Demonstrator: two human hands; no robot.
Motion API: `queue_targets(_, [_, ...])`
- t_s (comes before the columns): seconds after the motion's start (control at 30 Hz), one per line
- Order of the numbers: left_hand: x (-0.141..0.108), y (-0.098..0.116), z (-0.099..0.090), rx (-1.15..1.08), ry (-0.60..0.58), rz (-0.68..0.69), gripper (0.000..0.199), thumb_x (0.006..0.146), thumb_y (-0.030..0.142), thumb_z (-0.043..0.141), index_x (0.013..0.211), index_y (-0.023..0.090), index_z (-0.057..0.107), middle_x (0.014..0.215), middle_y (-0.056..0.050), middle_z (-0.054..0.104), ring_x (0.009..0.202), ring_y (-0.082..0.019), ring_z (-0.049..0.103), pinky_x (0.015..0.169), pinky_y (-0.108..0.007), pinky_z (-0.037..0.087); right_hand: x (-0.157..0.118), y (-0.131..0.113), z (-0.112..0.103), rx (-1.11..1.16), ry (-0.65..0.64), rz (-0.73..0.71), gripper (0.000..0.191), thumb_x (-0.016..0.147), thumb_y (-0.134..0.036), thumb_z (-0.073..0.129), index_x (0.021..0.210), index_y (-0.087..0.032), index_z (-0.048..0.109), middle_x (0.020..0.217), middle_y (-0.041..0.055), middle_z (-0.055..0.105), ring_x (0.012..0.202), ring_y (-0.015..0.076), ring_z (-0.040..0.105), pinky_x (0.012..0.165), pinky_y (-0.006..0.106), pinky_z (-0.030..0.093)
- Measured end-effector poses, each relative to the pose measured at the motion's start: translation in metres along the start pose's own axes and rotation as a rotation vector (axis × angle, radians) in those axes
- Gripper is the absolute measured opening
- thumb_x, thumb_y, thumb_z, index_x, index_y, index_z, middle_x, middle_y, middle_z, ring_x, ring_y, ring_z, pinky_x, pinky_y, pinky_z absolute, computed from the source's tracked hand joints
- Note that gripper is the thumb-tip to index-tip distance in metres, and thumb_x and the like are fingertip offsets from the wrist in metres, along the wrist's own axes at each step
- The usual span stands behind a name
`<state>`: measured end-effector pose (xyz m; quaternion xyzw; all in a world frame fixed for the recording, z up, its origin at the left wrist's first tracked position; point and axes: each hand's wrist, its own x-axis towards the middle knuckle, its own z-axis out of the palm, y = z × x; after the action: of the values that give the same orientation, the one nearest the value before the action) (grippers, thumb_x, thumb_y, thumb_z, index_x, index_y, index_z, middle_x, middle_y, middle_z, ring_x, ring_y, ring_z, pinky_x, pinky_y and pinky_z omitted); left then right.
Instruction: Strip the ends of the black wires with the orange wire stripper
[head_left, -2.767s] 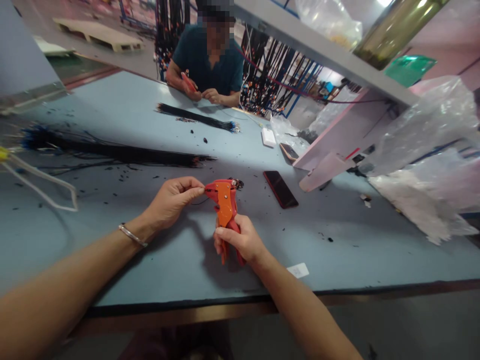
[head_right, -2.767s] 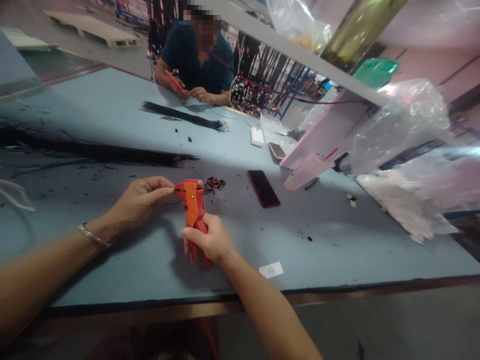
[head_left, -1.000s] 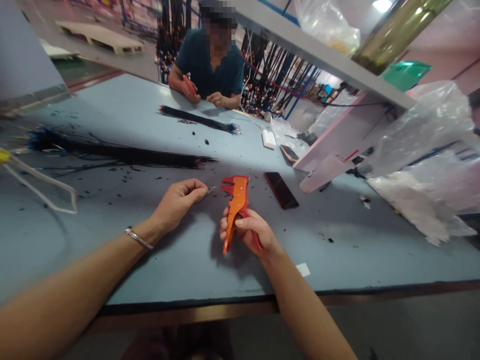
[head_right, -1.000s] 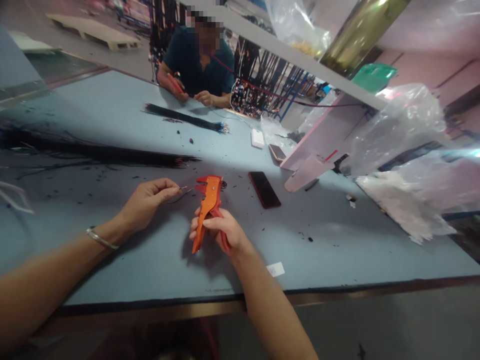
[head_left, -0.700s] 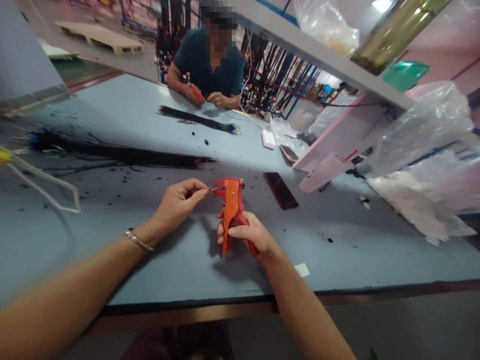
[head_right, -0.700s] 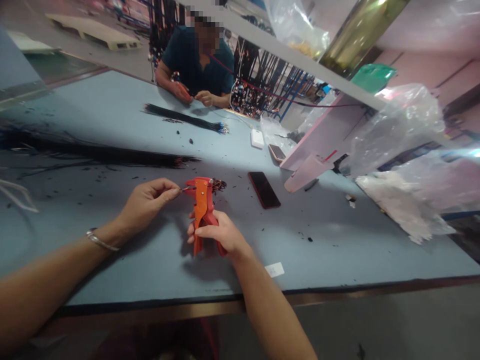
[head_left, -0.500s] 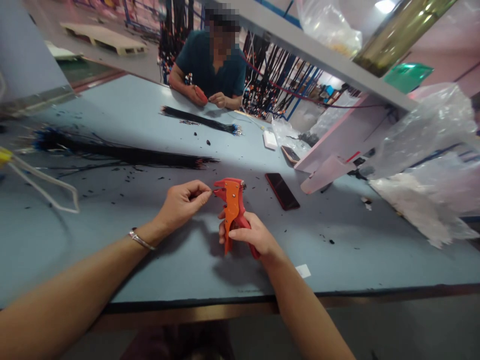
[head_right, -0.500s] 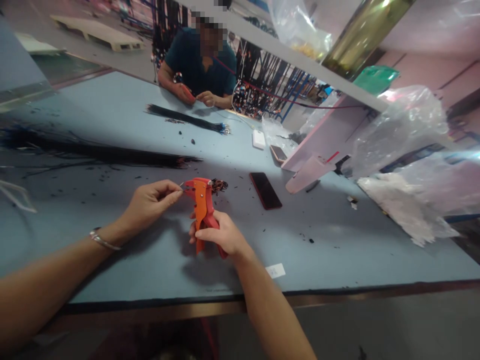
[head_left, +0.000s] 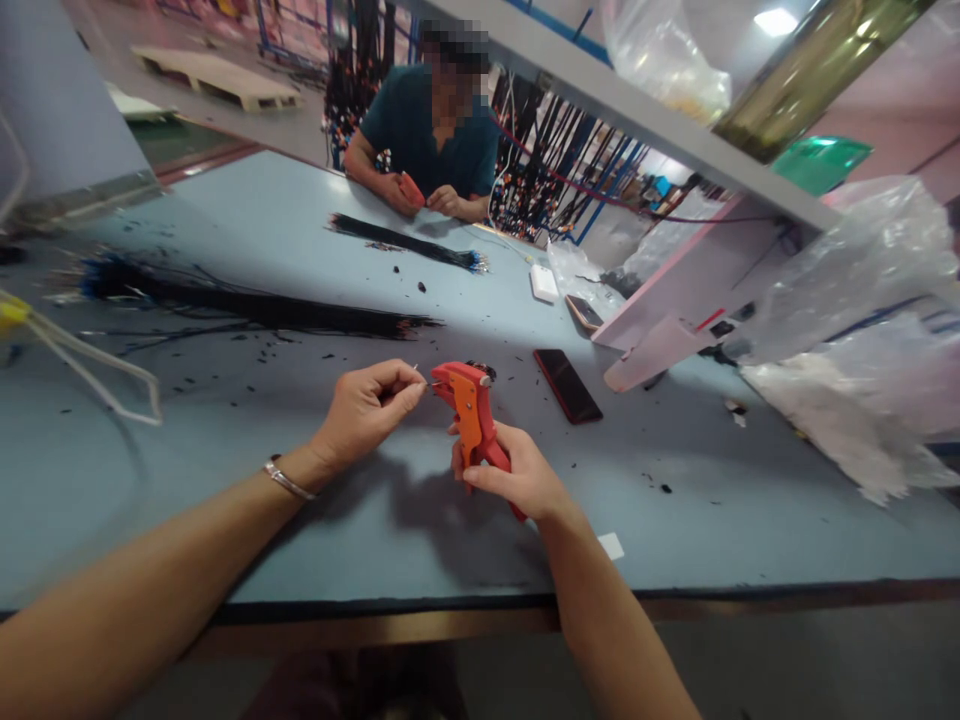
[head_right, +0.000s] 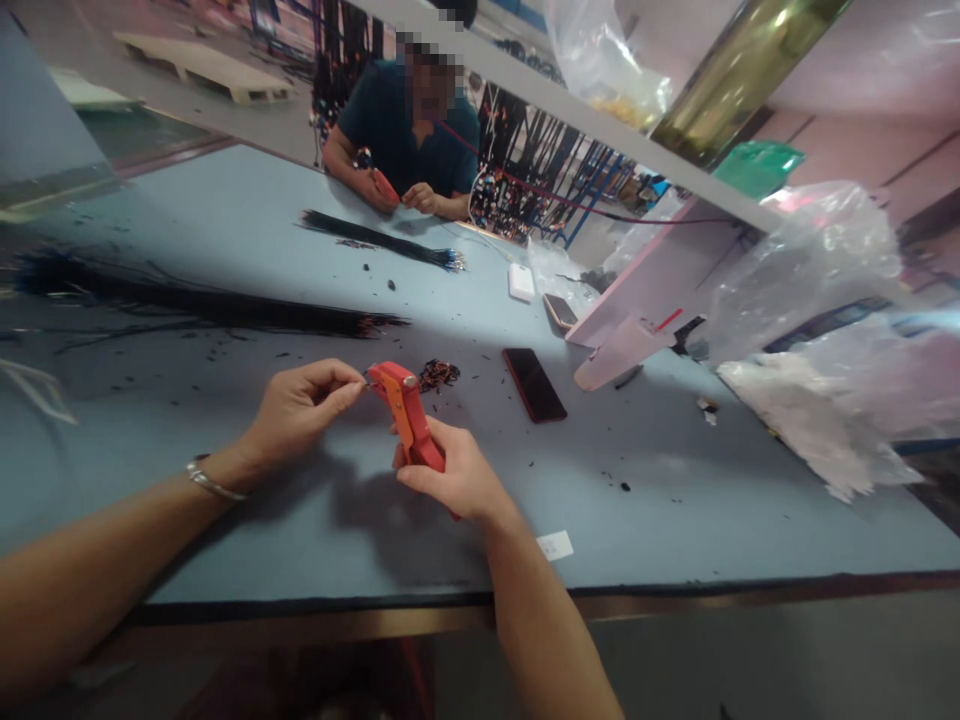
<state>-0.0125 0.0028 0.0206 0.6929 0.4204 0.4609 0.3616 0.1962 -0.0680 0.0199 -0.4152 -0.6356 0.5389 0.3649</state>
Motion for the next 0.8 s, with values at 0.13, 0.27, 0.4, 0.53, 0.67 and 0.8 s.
queue_targets(0.13, [0.001, -0.001, 0.001, 0.013, -0.004, -0.029, 0.022, 0.076, 0.037, 0.059, 0.070, 0.017, 0.063, 0.061, 0.001, 0.056, 0.058, -0.012, 0.045, 0.056, -0.023, 0.036, -0.002, -0.002, -0.002, -0.070, 0.004, -0.026, 0.032, 0.078, -0.028, 0.068, 0.107, -0.016, 0.059, 0.082, 0.0019, 0.062, 0.069, 0.0145, 0.054, 0.070, 0.030, 0.044])
queue_targets(0.27, [0.005, -0.005, 0.002, -0.033, 0.013, -0.125, 0.022, 0.076, 0.037, 0.060, 0.067, 0.017, 0.062, 0.061, 0.002, 0.054, 0.058, -0.013, 0.044, 0.056, -0.024, 0.034, -0.001, 0.003, -0.004, 0.120, -0.041, -0.037, 0.041, 0.079, -0.032, 0.068, 0.115, -0.016, 0.057, 0.086, 0.0037, 0.062, 0.073, 0.0165, 0.058, 0.070, 0.031, 0.047])
queue_targets(0.4, [0.007, -0.008, 0.002, -0.143, 0.023, -0.143, 0.018, 0.075, 0.035, 0.061, 0.070, 0.018, 0.063, 0.067, 0.001, 0.057, 0.066, -0.014, 0.048, 0.062, -0.025, 0.037, 0.000, 0.007, -0.002, -0.017, 0.133, -0.059, 0.036, 0.079, -0.026, 0.065, 0.114, -0.019, 0.057, 0.087, 0.0020, 0.061, 0.072, 0.0157, 0.058, 0.070, 0.030, 0.048])
queue_targets(0.53, [0.006, -0.006, 0.004, -0.228, 0.004, -0.175, 0.016, 0.074, 0.034, 0.061, 0.074, 0.018, 0.064, 0.070, 0.001, 0.060, 0.066, -0.015, 0.050, 0.064, -0.025, 0.039, 0.002, 0.006, 0.006, -0.428, 0.286, -0.157, 0.035, 0.078, -0.021, 0.059, 0.112, -0.019, 0.058, 0.088, 0.0030, 0.065, 0.073, 0.0174, 0.060, 0.074, 0.031, 0.048])
queue_targets(0.67, [0.003, -0.006, 0.006, -0.341, -0.034, -0.219, 0.020, 0.075, 0.037, 0.062, 0.075, 0.017, 0.061, 0.070, 0.000, 0.061, 0.065, -0.014, 0.051, 0.063, -0.025, 0.042, 0.005, 0.009, 0.014, -0.917, 0.394, -0.280, 0.045, 0.074, -0.022, 0.057, 0.119, -0.017, 0.057, 0.104, 0.0115, 0.067, 0.087, 0.0253, 0.061, 0.080, 0.037, 0.046])
queue_targets(0.8, [0.001, -0.008, 0.007, -0.481, -0.048, -0.273, 0.022, 0.076, 0.038, 0.066, 0.076, 0.017, 0.059, 0.072, 0.001, 0.062, 0.062, -0.012, 0.054, 0.061, -0.023, 0.044, 0.006, 0.012, 0.016, -1.142, 0.394, -0.351, 0.046, 0.074, -0.019, 0.057, 0.119, -0.014, 0.057, 0.104, 0.0132, 0.068, 0.091, 0.0270, 0.062, 0.080, 0.038, 0.042])
